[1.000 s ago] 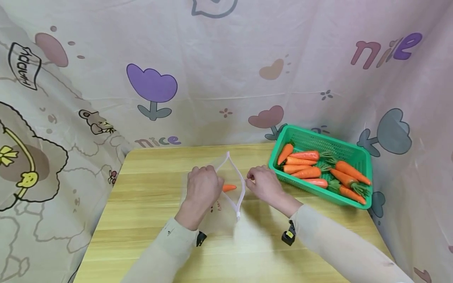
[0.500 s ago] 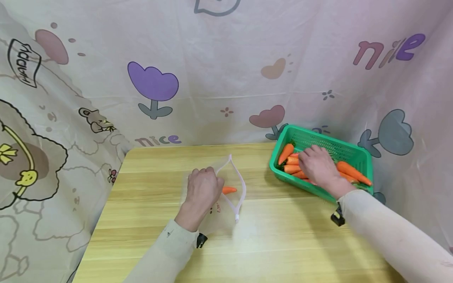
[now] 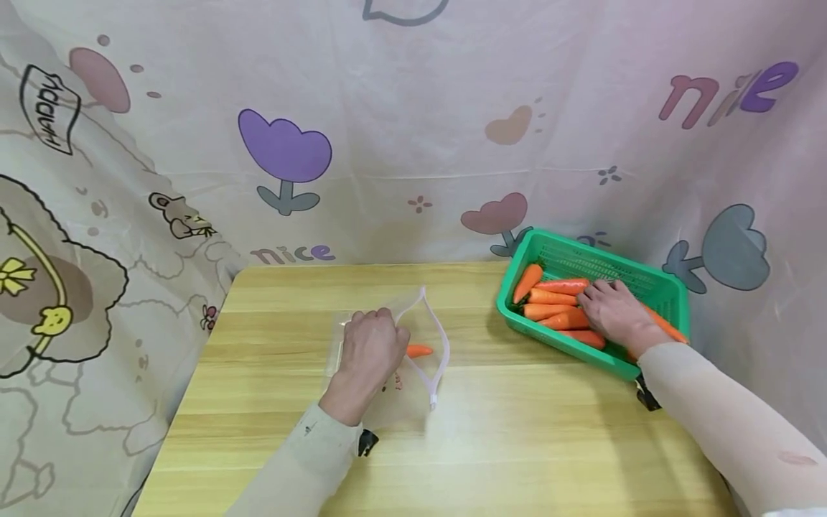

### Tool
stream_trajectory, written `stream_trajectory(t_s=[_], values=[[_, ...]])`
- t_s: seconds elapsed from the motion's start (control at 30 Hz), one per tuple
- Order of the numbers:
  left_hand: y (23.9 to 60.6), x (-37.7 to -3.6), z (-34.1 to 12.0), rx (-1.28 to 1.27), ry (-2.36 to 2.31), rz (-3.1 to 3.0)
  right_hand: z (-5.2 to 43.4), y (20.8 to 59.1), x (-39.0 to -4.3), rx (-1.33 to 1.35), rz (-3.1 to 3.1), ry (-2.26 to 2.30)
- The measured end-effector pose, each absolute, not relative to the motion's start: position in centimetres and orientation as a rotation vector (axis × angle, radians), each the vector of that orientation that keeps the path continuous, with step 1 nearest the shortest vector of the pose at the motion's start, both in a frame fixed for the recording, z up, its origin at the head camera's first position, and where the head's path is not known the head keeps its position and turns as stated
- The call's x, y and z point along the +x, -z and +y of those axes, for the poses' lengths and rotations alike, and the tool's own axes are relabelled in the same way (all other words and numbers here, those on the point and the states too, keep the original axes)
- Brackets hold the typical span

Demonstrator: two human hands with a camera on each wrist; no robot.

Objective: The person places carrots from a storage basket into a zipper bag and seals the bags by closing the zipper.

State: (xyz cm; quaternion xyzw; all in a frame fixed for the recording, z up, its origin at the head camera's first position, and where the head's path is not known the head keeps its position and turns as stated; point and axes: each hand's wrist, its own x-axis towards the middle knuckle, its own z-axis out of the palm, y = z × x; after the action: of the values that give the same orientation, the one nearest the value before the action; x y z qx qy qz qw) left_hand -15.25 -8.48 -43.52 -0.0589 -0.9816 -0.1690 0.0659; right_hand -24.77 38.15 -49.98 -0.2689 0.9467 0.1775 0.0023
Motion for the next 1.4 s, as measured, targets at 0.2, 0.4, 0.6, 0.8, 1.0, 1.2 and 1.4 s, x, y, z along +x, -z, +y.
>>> stream_trajectory(t_s=[0.2, 0.4, 0.6, 0.8, 1.0, 1.2, 1.4], values=[[43.6, -15.3, -8.6, -0.179, 0.501, -2.96, 38.1, 51.0, -25.1, -0.849, 2.878, -0.594], [43.9, -15.4, -8.6, -0.187, 0.483, -2.956, 38.6, 52.0, -25.7, -0.865, 2.896, -0.562], [43.8, -15.3, -8.6, -0.167, 0.496, -2.996, 39.3, 52.3, -25.9, -0.896, 2.938, -0.482], [43.7, -15.2, -8.6, -0.168, 0.494, -2.998, 39.8, 51.4, -25.8, -0.855, 2.927, -0.332], [43.8, -15.2, -8.6, -0.183, 0.466, -2.988, 40.3, 49.4, -25.8, -0.775, 2.937, -0.217], [43.9, -15.2, -8.6, -0.188, 0.492, -2.984, 40.1, 46.9, -25.5, -0.693, 3.004, -0.195], [43.8, -15.1, -8.7, -0.202, 0.497, -2.981, 39.3, 45.7, -25.0, -0.696, 3.035, -0.263]])
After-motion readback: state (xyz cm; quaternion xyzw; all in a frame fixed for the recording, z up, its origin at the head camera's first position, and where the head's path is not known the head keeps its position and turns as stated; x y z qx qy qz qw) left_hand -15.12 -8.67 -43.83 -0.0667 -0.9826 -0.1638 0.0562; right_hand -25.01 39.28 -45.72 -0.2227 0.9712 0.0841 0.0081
